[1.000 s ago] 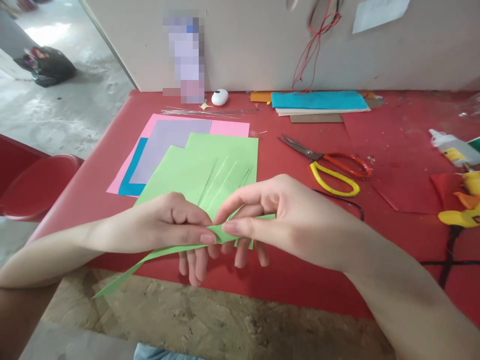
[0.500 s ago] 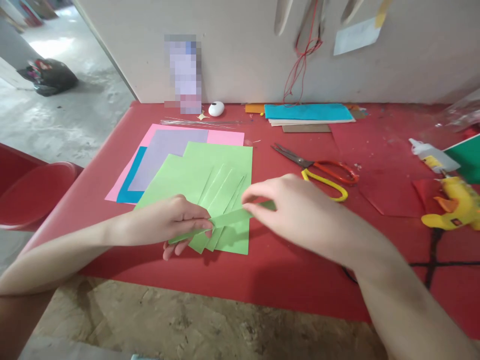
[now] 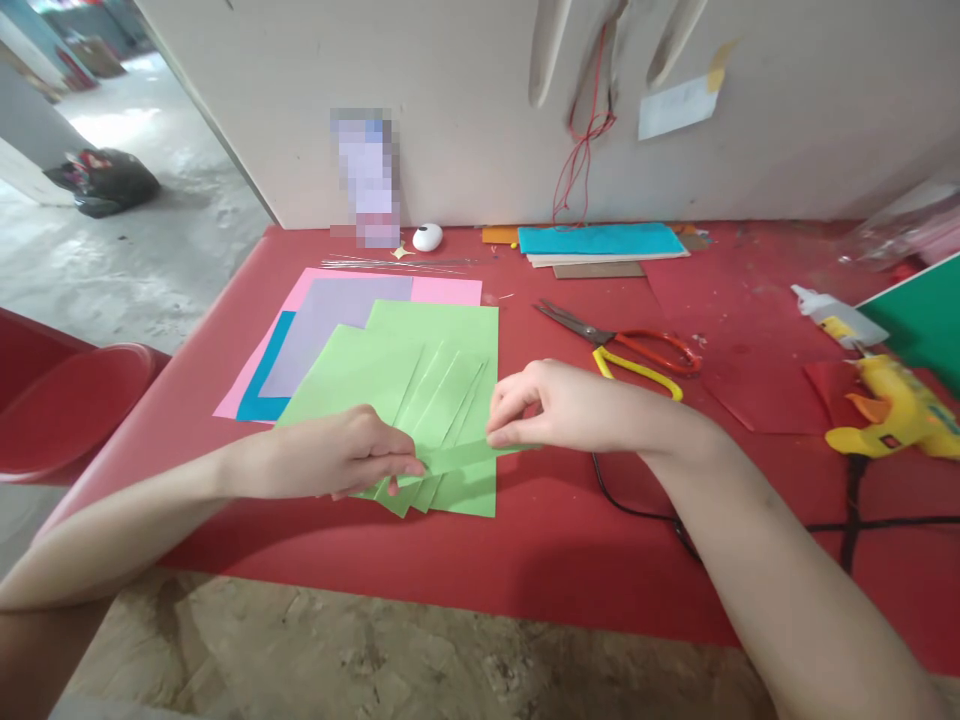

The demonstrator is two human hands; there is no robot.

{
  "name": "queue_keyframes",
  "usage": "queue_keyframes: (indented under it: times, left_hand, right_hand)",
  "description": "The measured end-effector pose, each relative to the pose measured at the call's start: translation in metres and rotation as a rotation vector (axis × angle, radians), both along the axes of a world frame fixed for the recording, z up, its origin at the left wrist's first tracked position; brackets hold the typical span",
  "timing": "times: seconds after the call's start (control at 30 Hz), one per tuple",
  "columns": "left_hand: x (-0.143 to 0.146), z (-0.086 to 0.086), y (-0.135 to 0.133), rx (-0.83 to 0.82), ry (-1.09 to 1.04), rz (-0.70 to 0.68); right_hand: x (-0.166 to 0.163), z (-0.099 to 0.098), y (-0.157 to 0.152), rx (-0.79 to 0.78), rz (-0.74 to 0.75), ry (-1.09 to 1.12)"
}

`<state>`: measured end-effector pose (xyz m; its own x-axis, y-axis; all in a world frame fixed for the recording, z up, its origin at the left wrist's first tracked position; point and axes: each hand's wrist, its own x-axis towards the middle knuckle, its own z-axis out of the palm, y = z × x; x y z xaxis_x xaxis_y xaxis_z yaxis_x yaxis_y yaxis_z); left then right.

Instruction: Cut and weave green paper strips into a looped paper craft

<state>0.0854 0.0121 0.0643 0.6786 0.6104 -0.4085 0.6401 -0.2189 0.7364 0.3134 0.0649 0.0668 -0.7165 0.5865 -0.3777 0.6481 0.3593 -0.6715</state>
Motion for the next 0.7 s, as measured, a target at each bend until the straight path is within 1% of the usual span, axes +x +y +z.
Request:
queue_keyframes:
  times: [0.07, 0.2, 0.23, 0.3, 0.37, 0.47, 0.53, 0.6, 0.67, 0.7]
  left_hand:
    - [0.003, -0.005, 0.001, 0.074, -0.002, -0.015]
    - [0.006, -0.014, 0.001, 0.186, 0.11, -0.012]
    - [0.006, -0.015, 0.0, 0.195, 0.125, -0.015]
    - [0.006, -0.017, -0.002, 0.207, 0.097, -0.048]
    - [0.005, -0.018, -0.004, 0.305, -0.008, -0.135]
    - [0.007, -0.024, -0.006, 0.619, -0.203, -0.361]
    - [0.01, -0.034, -0.007, 0.779, -0.269, -0.528]
    - [0.013, -0.047, -0.007, 0.862, -0.249, -0.651]
    - [0.015, -0.059, -0.01, 0.904, -0.169, -0.689]
    - [0.015, -0.065, -0.012, 0.913, -0.117, -0.677]
  right_hand:
    - [0.0, -0.003, 0.004, 0.016, 0.027, 0.002]
    - [0.003, -0.009, 0.008, -0.014, 0.072, -0.045]
    - [0.004, -0.011, 0.008, -0.003, 0.085, -0.061]
    - [0.006, -0.012, 0.005, 0.086, 0.121, -0.113]
    - [0.003, -0.011, -0.001, 0.224, 0.188, -0.183]
    - [-0.01, -0.011, -0.016, 0.403, 0.326, -0.227]
    - [-0.021, -0.013, -0.025, 0.492, 0.406, -0.192]
    - [-0.031, -0.019, -0.031, 0.56, 0.455, -0.154]
    - [-0.037, -0.027, -0.031, 0.612, 0.451, -0.127]
    - [-0.039, -0.032, -0.03, 0.639, 0.429, -0.115]
